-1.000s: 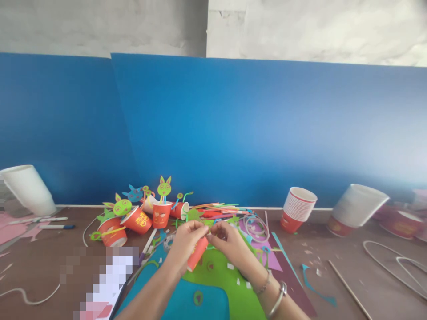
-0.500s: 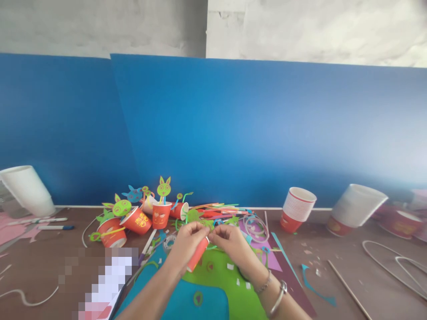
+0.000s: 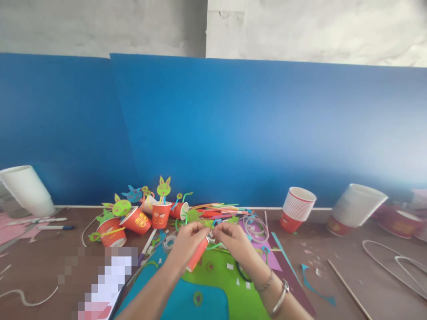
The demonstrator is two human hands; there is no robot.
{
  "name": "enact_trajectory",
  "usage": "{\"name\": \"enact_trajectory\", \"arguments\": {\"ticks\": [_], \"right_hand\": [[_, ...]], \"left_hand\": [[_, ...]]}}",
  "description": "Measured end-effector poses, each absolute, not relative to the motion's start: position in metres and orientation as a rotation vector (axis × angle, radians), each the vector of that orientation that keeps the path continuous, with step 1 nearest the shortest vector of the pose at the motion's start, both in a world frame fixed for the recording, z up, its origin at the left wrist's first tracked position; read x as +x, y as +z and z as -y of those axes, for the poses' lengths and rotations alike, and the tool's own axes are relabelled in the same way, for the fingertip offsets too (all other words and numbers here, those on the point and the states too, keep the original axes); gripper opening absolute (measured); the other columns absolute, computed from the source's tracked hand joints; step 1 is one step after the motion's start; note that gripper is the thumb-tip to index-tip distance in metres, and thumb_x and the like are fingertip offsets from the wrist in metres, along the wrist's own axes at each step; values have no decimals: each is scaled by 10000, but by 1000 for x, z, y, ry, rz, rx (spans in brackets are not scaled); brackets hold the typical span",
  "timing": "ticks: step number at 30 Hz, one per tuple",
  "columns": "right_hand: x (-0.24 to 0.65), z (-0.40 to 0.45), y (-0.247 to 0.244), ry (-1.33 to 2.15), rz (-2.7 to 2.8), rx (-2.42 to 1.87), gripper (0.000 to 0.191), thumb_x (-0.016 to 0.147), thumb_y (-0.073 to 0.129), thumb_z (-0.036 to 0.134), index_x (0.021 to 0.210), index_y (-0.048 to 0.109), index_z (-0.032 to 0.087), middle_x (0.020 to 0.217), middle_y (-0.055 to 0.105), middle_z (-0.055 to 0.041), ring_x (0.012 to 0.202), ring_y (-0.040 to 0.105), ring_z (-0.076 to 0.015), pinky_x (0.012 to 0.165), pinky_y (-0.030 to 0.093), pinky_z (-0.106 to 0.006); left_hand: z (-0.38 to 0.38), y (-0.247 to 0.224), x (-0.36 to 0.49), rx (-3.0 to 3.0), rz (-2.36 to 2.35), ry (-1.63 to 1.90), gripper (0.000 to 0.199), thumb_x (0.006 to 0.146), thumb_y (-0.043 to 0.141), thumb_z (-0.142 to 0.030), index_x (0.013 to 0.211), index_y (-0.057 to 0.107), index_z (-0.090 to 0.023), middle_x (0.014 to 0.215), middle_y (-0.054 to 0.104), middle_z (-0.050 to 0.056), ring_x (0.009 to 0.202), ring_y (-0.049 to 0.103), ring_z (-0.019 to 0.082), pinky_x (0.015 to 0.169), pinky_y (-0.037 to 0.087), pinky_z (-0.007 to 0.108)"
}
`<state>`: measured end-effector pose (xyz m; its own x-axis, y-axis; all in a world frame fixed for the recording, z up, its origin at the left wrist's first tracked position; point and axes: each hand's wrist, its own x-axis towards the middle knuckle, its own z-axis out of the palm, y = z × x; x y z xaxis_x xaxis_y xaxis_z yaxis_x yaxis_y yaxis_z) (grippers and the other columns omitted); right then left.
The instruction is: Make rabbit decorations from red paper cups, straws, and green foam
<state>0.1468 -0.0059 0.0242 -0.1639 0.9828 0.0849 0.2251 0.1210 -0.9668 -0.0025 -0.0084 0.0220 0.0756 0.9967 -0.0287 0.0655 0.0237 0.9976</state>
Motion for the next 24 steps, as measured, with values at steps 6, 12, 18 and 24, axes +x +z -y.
{"name": "enact_trajectory", "arguments": {"ticks": [6,12,18,24], "right_hand": [[146,10,27,845,1586,-1284,205,786,542,288,926,626,163,757,654,-31,648,558,-160,567,408,-253],[142,20,30,616,1730,-1373,190,833,497,274,722,628,193,685,653,-42,624,550,-178,586,378,-274],[141,18,26,622,1756,-1434,215,834,503,285,720,659,190,688,671,-41,623,561,-181,570,358,-266],[143,17,26,722,1714,-1442,250,823,508,334,680,649,186,632,647,-31,569,531,-171,533,337,-264]], "left_hand": [[5,20,-4,1456,-1274,1244,211,737,587,-323,582,565,-181,638,538,-7,631,502,148,608,377,253],[6,21,-3,1673,-1331,1406,191,734,584,-289,568,560,-199,712,570,20,733,552,192,716,422,305],[10,15,-1,1812,-1371,1406,147,768,570,-275,640,594,-206,807,588,39,831,561,211,784,426,330],[11,13,1,1844,-1367,1404,166,782,561,-250,625,584,-202,820,578,40,843,557,207,786,426,321]]}}
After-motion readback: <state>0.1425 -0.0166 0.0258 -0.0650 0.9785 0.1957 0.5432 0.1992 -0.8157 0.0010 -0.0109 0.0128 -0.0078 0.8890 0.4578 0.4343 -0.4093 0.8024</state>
